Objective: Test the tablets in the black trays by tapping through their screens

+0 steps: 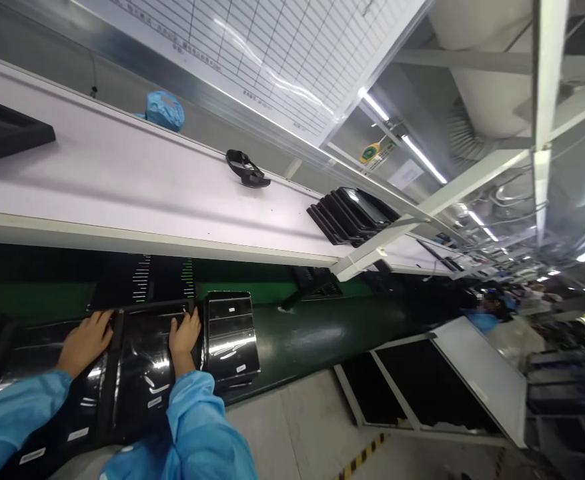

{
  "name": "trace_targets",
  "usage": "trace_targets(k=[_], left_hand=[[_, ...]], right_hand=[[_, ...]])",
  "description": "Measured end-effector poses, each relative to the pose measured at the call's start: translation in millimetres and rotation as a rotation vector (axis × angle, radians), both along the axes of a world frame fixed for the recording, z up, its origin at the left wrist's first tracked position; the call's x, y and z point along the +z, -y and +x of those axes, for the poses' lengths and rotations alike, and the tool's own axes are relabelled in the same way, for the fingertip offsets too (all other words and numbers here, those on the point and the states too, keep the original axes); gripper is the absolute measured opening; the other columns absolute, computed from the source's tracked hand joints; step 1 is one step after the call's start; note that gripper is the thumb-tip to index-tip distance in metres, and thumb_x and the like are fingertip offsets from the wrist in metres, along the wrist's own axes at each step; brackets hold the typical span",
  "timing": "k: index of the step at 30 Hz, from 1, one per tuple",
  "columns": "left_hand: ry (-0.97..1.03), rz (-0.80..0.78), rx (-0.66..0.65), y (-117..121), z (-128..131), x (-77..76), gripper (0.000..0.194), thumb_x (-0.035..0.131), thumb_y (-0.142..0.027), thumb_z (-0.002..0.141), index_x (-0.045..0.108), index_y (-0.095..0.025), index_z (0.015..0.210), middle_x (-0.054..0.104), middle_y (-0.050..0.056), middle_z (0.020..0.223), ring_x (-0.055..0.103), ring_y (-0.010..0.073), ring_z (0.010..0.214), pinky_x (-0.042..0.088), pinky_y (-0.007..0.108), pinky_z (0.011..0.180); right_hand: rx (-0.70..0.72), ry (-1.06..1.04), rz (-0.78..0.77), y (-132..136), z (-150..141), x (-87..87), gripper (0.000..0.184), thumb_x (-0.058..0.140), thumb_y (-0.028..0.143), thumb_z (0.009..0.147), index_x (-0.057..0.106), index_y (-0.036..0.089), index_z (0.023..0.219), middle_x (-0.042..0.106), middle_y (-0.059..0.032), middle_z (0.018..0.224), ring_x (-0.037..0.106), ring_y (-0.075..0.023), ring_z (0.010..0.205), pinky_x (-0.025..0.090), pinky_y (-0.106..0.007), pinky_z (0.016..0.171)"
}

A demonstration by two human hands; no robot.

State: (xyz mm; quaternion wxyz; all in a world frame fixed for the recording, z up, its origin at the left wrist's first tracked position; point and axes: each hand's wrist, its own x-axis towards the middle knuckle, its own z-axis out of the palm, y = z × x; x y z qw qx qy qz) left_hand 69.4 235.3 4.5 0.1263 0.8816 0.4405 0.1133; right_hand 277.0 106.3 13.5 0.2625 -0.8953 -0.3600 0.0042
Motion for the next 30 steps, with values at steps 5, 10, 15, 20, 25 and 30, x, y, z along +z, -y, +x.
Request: trace_targets(k=[5,10,15,20,25,30], left_hand=[[-0.033,-0.06,0.017,-0.2,2.5,15.0,0.045,0.023,-0.03,0.096,0.044,-0.016,0.134,0.054,0.013,0.118,0.057,0.0295,0.102,0.047,0.039,0.077],[-0.046,-0.074,0.043,-2.0,6.6,20.7,0.044,0.026,-0.024,0.094,0.044,-0.017,0.133,0.053,0.014,0.118,0.056,0.0287,0.102,0.047,0.038,0.076],[-0.029,-0.075,0.051,-1.8,4.1,18.6,0.046,0.03,-0.021,0.092,0.044,-0.017,0.136,0.052,0.016,0.121,0.055,0.0291,0.104,0.048,0.04,0.079],[-0.009,-0.091,0.031,-2.4,4.2,19.5,0.046,0.031,-0.02,0.091,0.046,-0.018,0.134,0.052,0.015,0.118,0.055,0.0289,0.104,0.049,0.039,0.079],[0.058,-0.107,0.043,-4.6,12.2,22.1,0.047,0.034,-0.015,0.088,0.048,-0.012,0.132,0.052,0.02,0.117,0.055,0.0312,0.103,0.049,0.043,0.081],[0.207,-0.09,0.078,2.9,-28.0,25.9,0.046,0.034,-0.034,0.097,0.041,-0.014,0.137,0.051,0.014,0.129,0.05,0.0247,0.121,0.046,0.035,0.098]], right_hand=[[0.029,-0.017,-0.014,18.2,-2.1,-0.4,0.042,0.059,0.03,0.089,0.064,0.012,0.127,0.044,-0.0194,0.149,0.049,-0.0316,0.133,0.039,-0.042,0.109],[0.033,-0.036,-0.036,30.5,-2.5,-1.7,0.043,0.058,0.028,0.088,0.062,0.013,0.128,0.044,-0.0187,0.15,0.049,-0.031,0.134,0.04,-0.041,0.108],[0.042,-0.076,-0.023,39.4,-5.4,-1.4,0.045,0.057,0.029,0.089,0.061,0.013,0.13,0.043,-0.0191,0.15,0.046,-0.0316,0.136,0.039,-0.041,0.109],[0.063,-0.054,-0.002,51.2,-11.2,-3.8,0.044,0.055,0.031,0.09,0.06,0.013,0.13,0.043,-0.0213,0.15,0.044,-0.0325,0.138,0.039,-0.044,0.109],[0.086,-0.027,0.003,68.4,-20.5,-4.1,0.045,0.054,0.032,0.091,0.06,0.01,0.13,0.04,-0.0237,0.15,0.04,-0.0345,0.139,0.036,-0.048,0.111],[0.307,0.05,-0.064,72.6,-64.2,2.7,0.041,0.05,0.032,0.095,0.058,0.023,0.134,0.038,-0.0151,0.155,0.029,-0.0343,0.145,0.025,-0.06,0.113]])
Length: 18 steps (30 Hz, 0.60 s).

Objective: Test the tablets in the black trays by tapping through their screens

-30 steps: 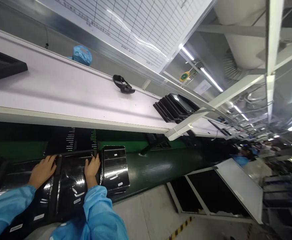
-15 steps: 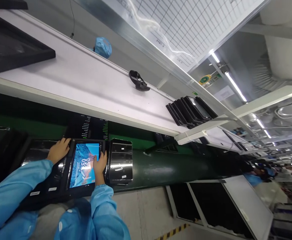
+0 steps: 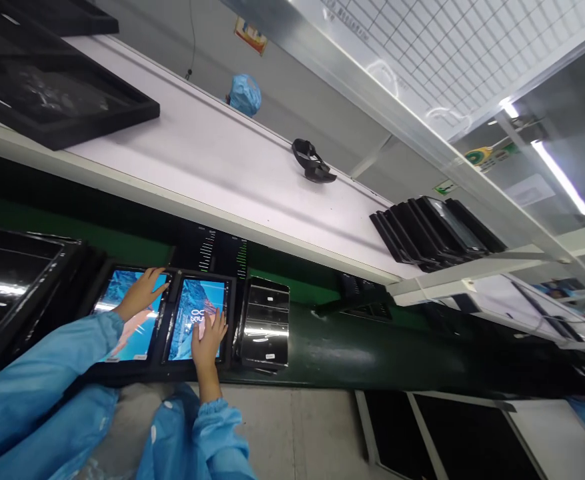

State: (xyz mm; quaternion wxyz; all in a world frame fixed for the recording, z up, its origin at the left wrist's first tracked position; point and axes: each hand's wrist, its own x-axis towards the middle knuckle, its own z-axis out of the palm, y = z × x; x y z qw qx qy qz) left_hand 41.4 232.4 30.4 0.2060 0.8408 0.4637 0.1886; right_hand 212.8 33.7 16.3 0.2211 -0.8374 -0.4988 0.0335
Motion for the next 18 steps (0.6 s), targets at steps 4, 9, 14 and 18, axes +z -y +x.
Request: trace_targets(k=[4,9,14,18], left_hand=[[0.126,0.04,0.212,43.7,-83.1,-9.9,0.045,0.028,-0.041,0.098,0.049,-0.012,0.127,0.054,0.015,0.124,0.049,0.0255,0.121,0.04,0.038,0.107],[0.046,-0.016,0.275,106.2,-160.3,-33.6,0.044,0.033,-0.044,0.096,0.056,-0.019,0.124,0.055,0.012,0.118,0.051,0.028,0.111,0.044,0.042,0.1],[-0.002,0.042,0.146,96.7,-128.9,-37.8,0.043,0.034,-0.038,0.097,0.059,-0.02,0.126,0.054,0.014,0.124,0.047,0.0287,0.118,0.041,0.044,0.105],[-0.066,0.113,-0.069,44.7,-55.1,-21.7,0.043,0.034,-0.027,0.096,0.061,-0.02,0.128,0.053,0.015,0.13,0.042,0.0296,0.126,0.037,0.045,0.107]], right_hand=[[0.301,0.048,-0.085,-5.9,-30.3,7.3,0.038,0.05,0.037,0.097,0.058,0.035,0.135,0.027,-0.0059,0.162,0.015,-0.0353,0.15,0.017,-0.067,0.114],[0.136,0.108,-0.154,3.6,11.9,13.0,0.035,0.045,0.034,0.099,0.065,0.028,0.128,0.034,-0.0095,0.158,0.014,-0.0393,0.15,0.018,-0.071,0.11],[-0.005,0.152,-0.093,20.7,38.6,16.1,0.042,0.039,0.037,0.1,0.065,0.017,0.126,0.041,-0.0164,0.153,0.021,-0.0364,0.148,0.027,-0.063,0.111],[0.054,0.106,-0.067,20.7,2.7,14.1,0.038,0.04,0.034,0.1,0.064,0.021,0.126,0.044,-0.0146,0.151,0.026,-0.0344,0.147,0.024,-0.064,0.112]])
